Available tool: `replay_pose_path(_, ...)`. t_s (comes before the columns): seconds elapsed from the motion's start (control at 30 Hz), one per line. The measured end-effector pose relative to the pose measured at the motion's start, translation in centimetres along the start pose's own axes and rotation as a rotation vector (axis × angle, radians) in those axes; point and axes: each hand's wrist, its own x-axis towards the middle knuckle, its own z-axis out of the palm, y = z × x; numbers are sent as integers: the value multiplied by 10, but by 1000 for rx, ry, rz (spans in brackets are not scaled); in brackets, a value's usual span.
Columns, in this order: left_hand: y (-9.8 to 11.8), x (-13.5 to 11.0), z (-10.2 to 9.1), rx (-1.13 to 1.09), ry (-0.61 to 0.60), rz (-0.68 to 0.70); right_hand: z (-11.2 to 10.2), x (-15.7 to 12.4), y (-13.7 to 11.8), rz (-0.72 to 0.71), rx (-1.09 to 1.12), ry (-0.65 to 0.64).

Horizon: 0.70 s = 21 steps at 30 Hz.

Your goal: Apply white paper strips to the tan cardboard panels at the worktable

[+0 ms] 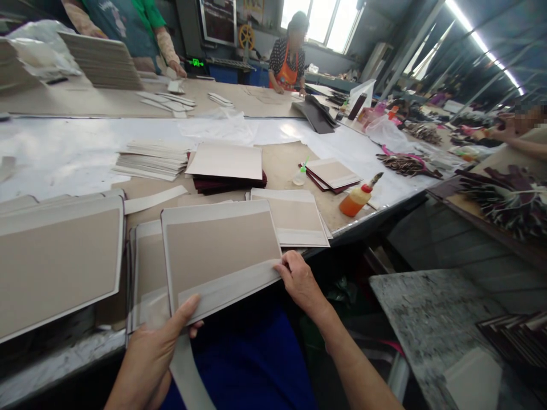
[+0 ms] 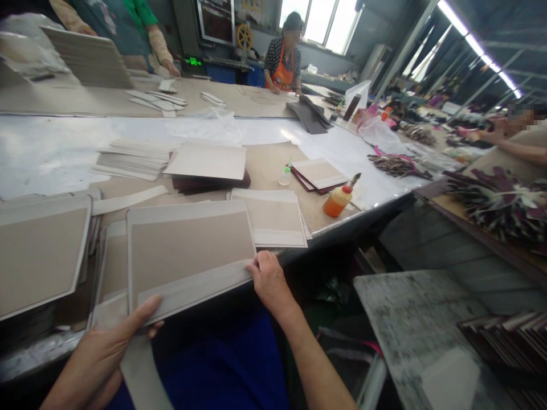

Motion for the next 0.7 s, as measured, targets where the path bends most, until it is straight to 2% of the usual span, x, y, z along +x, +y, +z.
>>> replay_pose_path(0.27, 1, 0, 1, -25, -26, -35, -1, 1, 1, -23, -29, -23)
replay_pose_path(0.43, -4, 3, -1, -22, 13, 17, 2, 0, 5, -52, -72, -19)
replay_pose_path(0.57, -7, 6, -3, -27, 22, -45, 0, -3, 12, -27, -80, 76)
replay_pose_path(0.7, -3, 6, -5, -51, -22, -101, -9, -8, 14, 112, 4, 211)
